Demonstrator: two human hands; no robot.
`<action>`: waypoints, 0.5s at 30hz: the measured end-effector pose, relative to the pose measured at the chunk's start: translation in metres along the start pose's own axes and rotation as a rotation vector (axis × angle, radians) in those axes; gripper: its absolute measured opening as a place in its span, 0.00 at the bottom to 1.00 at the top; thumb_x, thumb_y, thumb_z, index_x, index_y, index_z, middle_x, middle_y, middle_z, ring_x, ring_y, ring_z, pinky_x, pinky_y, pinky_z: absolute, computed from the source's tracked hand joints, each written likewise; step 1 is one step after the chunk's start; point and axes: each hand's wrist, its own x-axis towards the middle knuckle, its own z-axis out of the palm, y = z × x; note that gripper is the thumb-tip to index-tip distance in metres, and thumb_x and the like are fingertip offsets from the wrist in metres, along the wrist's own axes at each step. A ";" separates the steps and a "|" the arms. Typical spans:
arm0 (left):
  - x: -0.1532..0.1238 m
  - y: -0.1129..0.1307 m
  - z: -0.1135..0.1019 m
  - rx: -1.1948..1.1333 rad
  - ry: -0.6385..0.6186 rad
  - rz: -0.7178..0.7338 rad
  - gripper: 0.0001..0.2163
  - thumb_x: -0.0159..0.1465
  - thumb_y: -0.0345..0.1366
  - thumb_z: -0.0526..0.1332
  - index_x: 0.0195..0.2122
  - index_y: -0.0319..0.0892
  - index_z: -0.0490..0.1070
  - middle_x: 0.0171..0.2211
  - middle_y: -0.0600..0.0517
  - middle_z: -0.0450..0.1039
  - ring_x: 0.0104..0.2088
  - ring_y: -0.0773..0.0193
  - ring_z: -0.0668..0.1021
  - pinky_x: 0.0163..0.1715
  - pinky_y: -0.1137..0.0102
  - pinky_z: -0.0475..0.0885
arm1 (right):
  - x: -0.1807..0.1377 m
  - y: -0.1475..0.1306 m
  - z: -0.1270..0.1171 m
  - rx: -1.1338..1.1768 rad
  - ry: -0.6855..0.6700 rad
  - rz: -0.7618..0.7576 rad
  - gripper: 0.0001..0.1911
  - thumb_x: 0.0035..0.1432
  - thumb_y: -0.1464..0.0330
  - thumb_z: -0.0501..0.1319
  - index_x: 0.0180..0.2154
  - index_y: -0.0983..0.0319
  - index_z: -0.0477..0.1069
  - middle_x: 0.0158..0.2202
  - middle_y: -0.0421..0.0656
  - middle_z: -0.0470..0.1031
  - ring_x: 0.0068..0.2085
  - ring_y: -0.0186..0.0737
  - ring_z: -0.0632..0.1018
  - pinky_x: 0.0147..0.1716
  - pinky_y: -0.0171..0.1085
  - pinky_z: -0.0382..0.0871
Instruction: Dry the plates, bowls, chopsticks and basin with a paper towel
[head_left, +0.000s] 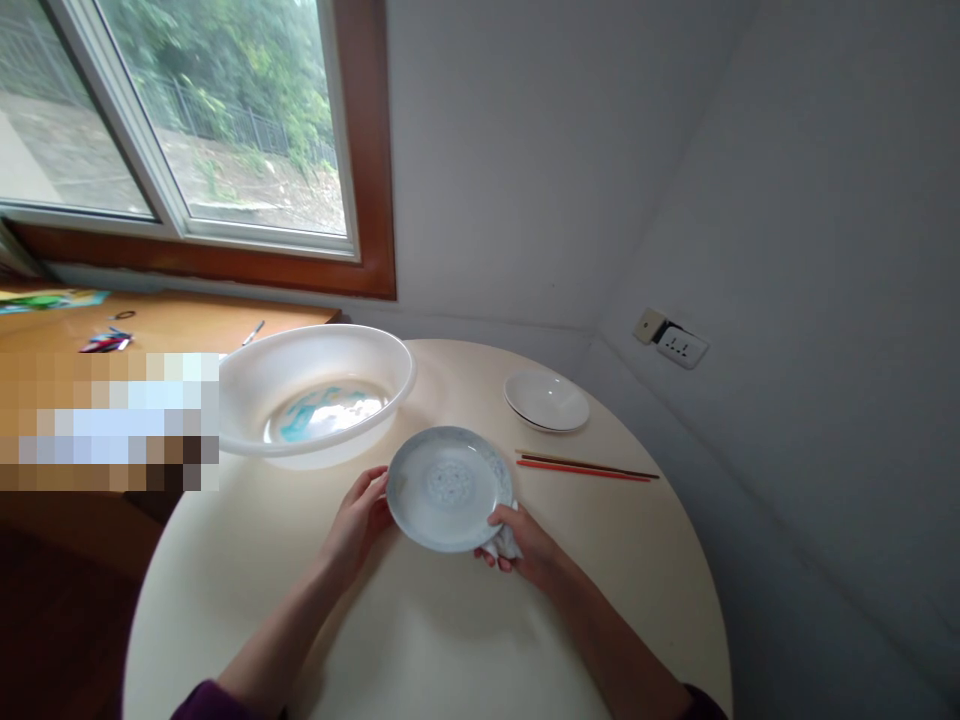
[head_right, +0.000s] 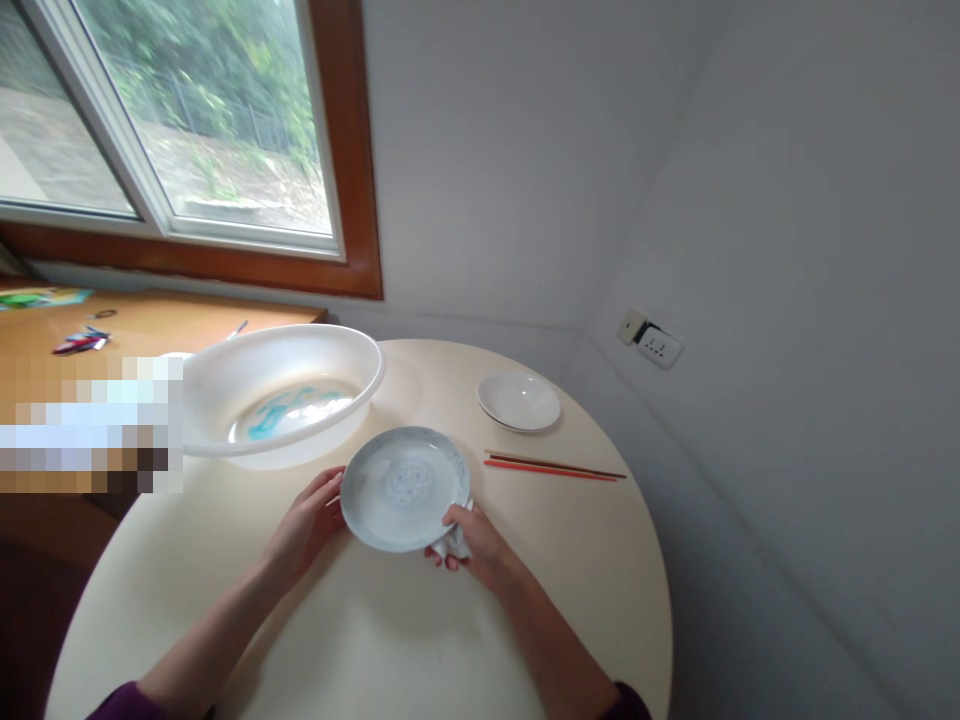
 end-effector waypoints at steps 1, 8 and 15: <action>0.000 -0.001 0.000 -0.005 -0.022 -0.010 0.22 0.49 0.48 0.64 0.40 0.40 0.67 0.30 0.53 0.72 0.30 0.64 0.75 0.31 0.70 0.70 | 0.001 0.000 0.000 0.015 0.019 0.000 0.15 0.35 0.65 0.54 0.28 0.67 0.66 0.14 0.43 0.70 0.13 0.30 0.66 0.09 0.26 0.48; -0.003 -0.007 0.001 0.133 -0.104 -0.005 0.32 0.48 0.46 0.65 0.53 0.38 0.60 0.27 0.52 0.73 0.29 0.62 0.77 0.33 0.68 0.71 | 0.005 0.003 0.003 0.064 0.073 0.005 0.13 0.41 0.66 0.52 0.29 0.67 0.67 0.15 0.44 0.71 0.15 0.30 0.67 0.11 0.26 0.51; 0.000 -0.012 -0.001 0.194 -0.136 -0.088 0.33 0.55 0.38 0.60 0.59 0.35 0.50 0.14 0.57 0.67 0.13 0.69 0.67 0.14 0.75 0.64 | 0.002 0.002 0.005 0.074 0.078 0.007 0.11 0.49 0.64 0.55 0.30 0.66 0.66 0.16 0.43 0.70 0.16 0.30 0.68 0.10 0.25 0.52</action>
